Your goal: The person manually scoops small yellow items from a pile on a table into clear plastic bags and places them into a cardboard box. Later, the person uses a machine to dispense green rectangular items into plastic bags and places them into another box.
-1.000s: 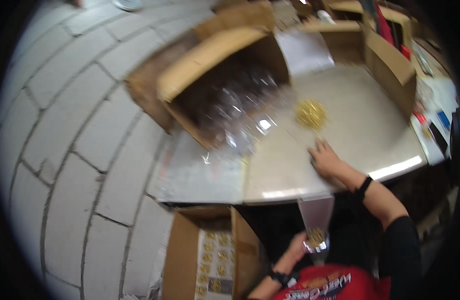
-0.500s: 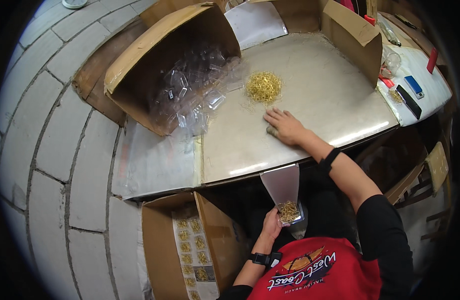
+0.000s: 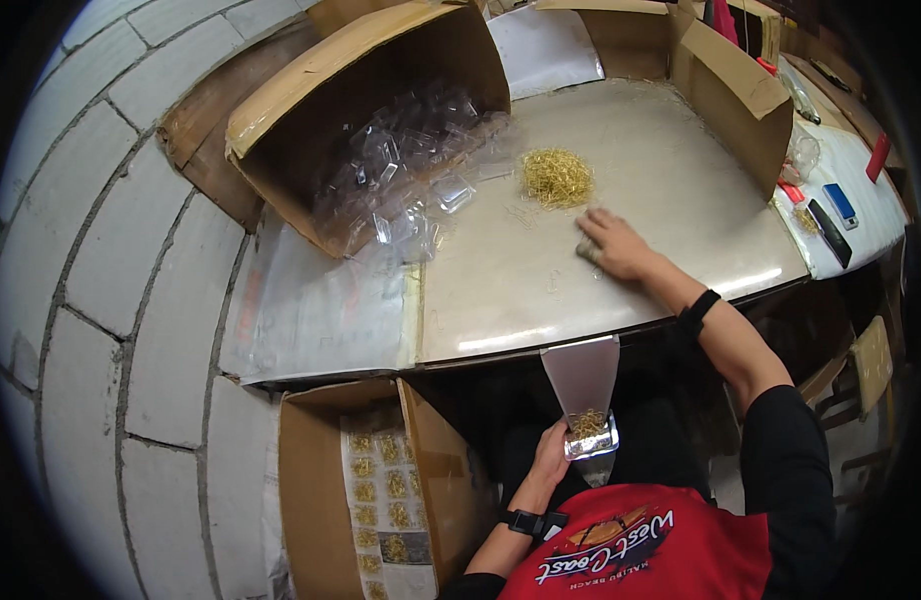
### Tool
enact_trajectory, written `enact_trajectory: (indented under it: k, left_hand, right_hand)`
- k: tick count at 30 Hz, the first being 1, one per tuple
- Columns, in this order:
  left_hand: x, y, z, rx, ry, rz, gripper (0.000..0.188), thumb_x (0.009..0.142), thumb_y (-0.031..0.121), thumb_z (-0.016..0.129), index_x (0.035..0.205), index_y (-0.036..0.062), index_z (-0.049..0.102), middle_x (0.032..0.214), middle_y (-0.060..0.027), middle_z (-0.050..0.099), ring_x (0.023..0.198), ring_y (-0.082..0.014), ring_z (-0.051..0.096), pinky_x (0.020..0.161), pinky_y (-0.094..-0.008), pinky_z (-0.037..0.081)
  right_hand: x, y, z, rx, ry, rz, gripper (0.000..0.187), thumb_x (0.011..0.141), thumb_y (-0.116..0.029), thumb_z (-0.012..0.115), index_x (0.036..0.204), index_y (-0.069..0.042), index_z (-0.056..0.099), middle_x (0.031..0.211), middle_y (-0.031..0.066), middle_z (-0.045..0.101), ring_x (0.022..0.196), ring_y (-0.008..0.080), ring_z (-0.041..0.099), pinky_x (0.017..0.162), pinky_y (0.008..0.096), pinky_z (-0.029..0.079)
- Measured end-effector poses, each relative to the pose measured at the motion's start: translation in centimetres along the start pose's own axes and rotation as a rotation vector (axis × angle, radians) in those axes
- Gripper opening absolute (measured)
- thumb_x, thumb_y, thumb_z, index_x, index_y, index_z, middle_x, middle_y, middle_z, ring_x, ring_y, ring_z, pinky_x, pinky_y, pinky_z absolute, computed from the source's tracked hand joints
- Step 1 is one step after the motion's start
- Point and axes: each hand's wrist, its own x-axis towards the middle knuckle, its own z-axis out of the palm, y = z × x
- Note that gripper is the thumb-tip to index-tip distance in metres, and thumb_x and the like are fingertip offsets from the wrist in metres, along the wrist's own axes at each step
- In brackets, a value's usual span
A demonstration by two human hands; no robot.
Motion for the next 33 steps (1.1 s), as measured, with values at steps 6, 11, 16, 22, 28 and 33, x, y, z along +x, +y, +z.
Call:
enact_trajectory:
  k: [6, 11, 16, 22, 28, 33]
  left_hand:
    - [-0.5, -0.3, -0.5, -0.025, 0.044, 0.028, 0.032, 0.095, 0.016, 0.035, 0.113, -0.0050, 0.050, 0.106, -0.0135, 0.060, 0.093, -0.0204, 0.061, 0.082, -0.0322, 0.050]
    - [-0.1, -0.7, -0.3, -0.050, 0.036, -0.001, 0.033, 0.095, 0.017, 0.036, 0.115, -0.0050, 0.050, 0.107, -0.0129, 0.060, 0.094, -0.0194, 0.060, 0.084, -0.0315, 0.049]
    - [-0.2, -0.8, -0.4, 0.008, 0.040, 0.005, 0.033, 0.095, 0.018, 0.035, 0.115, -0.0049, 0.050, 0.106, -0.0125, 0.060, 0.093, -0.0190, 0.060, 0.083, -0.0311, 0.049]
    - [-0.8, 0.0, 0.5, -0.012, 0.036, -0.005, 0.034, 0.096, 0.022, 0.035, 0.110, -0.0033, 0.053, 0.100, -0.0108, 0.061, 0.087, -0.0177, 0.062, 0.077, -0.0299, 0.051]
    - [-0.5, -0.5, 0.5, 0.009, 0.029, 0.031, 0.035, 0.096, 0.017, 0.030, 0.113, -0.0041, 0.051, 0.105, -0.0135, 0.060, 0.093, -0.0211, 0.061, 0.082, -0.0326, 0.050]
    - [-0.5, -0.4, -0.2, 0.038, 0.035, 0.036, 0.037, 0.096, 0.017, 0.026, 0.117, -0.0065, 0.047, 0.110, -0.0174, 0.058, 0.097, -0.0256, 0.060, 0.084, -0.0362, 0.050]
  right_hand:
    - [-1.5, -6.6, -2.0, -0.171, -0.167, -0.002, 0.044, 0.086, -0.023, 0.047, 0.129, -0.010, 0.044, 0.119, 0.0216, 0.049, 0.110, 0.0399, 0.047, 0.090, 0.0447, 0.042]
    - [5.4, -7.3, -1.2, 0.125, 0.028, -0.155, 0.047, 0.085, -0.027, 0.051, 0.128, -0.009, 0.045, 0.118, 0.0183, 0.051, 0.106, 0.0397, 0.050, 0.088, 0.0432, 0.044]
    - [7.5, -7.2, 2.0, -0.117, -0.183, -0.169, 0.053, 0.087, -0.036, 0.047, 0.132, -0.009, 0.039, 0.138, 0.0162, 0.033, 0.127, 0.0355, 0.033, 0.100, 0.0436, 0.035]
    - [-3.1, -7.5, -0.3, -0.242, -0.183, -0.394, 0.046, 0.089, -0.028, 0.046, 0.131, -0.009, 0.042, 0.136, 0.0147, 0.038, 0.128, 0.0312, 0.034, 0.104, 0.0440, 0.030]
    - [-5.1, -2.2, -1.7, 0.313, -0.027, -0.049, 0.031, 0.087, -0.015, 0.050, 0.116, -0.005, 0.056, 0.129, 0.0112, 0.049, 0.126, 0.0301, 0.037, 0.104, 0.0409, 0.029]
    - [-2.9, -0.4, 0.0, -0.050, 0.136, -0.071, 0.037, 0.089, -0.020, 0.046, 0.123, -0.005, 0.049, 0.134, 0.0119, 0.043, 0.127, 0.0271, 0.037, 0.103, 0.0341, 0.032]
